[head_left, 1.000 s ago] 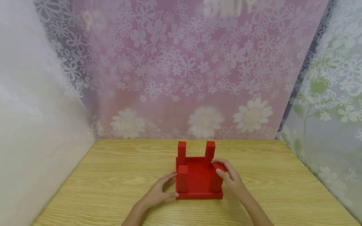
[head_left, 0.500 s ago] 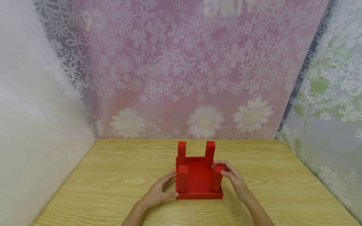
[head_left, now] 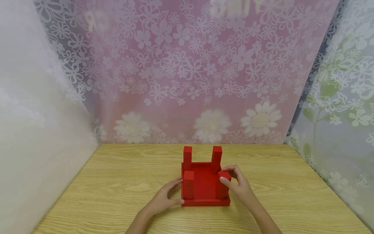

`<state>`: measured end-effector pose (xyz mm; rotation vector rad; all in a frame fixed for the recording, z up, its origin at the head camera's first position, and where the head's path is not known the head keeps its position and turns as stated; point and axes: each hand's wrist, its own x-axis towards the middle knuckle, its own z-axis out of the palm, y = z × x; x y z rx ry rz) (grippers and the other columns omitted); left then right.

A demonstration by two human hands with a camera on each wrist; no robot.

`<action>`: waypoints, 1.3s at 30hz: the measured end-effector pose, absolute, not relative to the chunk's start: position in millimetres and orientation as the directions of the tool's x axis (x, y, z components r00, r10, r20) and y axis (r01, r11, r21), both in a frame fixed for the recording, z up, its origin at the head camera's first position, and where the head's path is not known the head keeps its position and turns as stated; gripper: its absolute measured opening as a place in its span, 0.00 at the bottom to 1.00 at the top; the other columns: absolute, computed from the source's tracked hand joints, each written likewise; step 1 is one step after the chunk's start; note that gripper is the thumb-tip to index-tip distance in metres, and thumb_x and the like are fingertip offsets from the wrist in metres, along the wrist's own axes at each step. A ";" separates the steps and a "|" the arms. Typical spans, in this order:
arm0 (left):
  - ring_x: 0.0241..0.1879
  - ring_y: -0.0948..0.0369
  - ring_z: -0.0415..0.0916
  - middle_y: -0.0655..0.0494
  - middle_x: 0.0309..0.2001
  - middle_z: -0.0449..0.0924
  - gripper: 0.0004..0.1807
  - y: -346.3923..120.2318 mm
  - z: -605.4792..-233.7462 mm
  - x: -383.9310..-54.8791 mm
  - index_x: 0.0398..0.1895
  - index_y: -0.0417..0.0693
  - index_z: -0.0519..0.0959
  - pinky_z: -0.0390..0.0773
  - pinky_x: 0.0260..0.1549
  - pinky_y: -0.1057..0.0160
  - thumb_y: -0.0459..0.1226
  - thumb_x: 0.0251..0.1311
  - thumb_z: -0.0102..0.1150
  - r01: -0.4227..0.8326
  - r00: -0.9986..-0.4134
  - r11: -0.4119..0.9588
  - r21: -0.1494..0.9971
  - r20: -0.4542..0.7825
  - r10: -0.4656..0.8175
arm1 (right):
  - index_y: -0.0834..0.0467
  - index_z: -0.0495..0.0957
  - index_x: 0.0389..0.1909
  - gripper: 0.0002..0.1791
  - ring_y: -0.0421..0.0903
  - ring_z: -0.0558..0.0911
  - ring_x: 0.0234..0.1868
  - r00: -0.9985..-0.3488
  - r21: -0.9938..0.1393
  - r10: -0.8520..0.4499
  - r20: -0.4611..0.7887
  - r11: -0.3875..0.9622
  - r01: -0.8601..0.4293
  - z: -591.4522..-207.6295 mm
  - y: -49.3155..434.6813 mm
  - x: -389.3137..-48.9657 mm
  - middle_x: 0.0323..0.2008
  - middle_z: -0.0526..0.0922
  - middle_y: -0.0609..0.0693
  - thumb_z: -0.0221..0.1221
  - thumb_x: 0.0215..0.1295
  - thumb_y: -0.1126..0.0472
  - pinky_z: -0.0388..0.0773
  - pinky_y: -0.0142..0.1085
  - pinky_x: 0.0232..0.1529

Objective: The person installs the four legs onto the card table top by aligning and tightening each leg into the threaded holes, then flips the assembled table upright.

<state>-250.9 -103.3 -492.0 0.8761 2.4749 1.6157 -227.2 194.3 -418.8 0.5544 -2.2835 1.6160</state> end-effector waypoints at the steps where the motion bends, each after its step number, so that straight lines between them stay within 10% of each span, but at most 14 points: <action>1: 0.66 0.57 0.51 0.61 0.66 0.57 0.39 -103.4 -492.0 -250.8 0.66 0.54 0.63 0.52 0.60 0.47 0.47 0.49 0.67 0.426 -0.837 0.290 0.857 0.252 0.487 | 0.64 0.68 0.48 0.17 0.43 0.72 0.46 -0.897 -0.841 -0.124 0.425 0.313 -0.442 -418.4 193.4 -227.0 0.44 0.74 0.52 0.60 0.60 0.65 0.68 0.34 0.47; 15: 0.66 0.58 0.51 0.65 0.66 0.56 0.40 -104.9 -496.7 -252.6 0.66 0.54 0.63 0.53 0.61 0.51 0.47 0.48 0.68 0.411 -0.843 0.294 0.863 0.237 0.482 | 0.61 0.67 0.48 0.22 0.44 0.72 0.44 -0.910 -0.817 -0.037 0.412 0.427 -0.388 -420.3 184.2 -228.4 0.43 0.74 0.49 0.65 0.56 0.59 0.69 0.36 0.45; 25: 0.66 0.57 0.50 0.64 0.66 0.56 0.40 -104.3 -492.6 -250.4 0.66 0.54 0.63 0.52 0.60 0.47 0.49 0.48 0.67 0.422 -0.840 0.308 0.853 0.241 0.486 | 0.69 0.67 0.56 0.21 0.45 0.67 0.58 -0.756 -0.808 -0.376 0.535 0.034 -0.589 -412.8 199.5 -229.3 0.55 0.69 0.65 0.32 0.69 0.74 0.60 0.28 0.56; 39: 0.66 0.58 0.50 0.63 0.66 0.56 0.40 -104.0 -494.2 -252.0 0.66 0.54 0.62 0.53 0.60 0.48 0.48 0.49 0.67 0.412 -0.841 0.301 0.860 0.232 0.489 | 0.67 0.71 0.52 0.18 0.43 0.69 0.55 -0.789 -0.844 -0.384 0.479 0.047 -0.535 -417.7 203.7 -230.6 0.52 0.73 0.58 0.38 0.67 0.71 0.64 0.31 0.52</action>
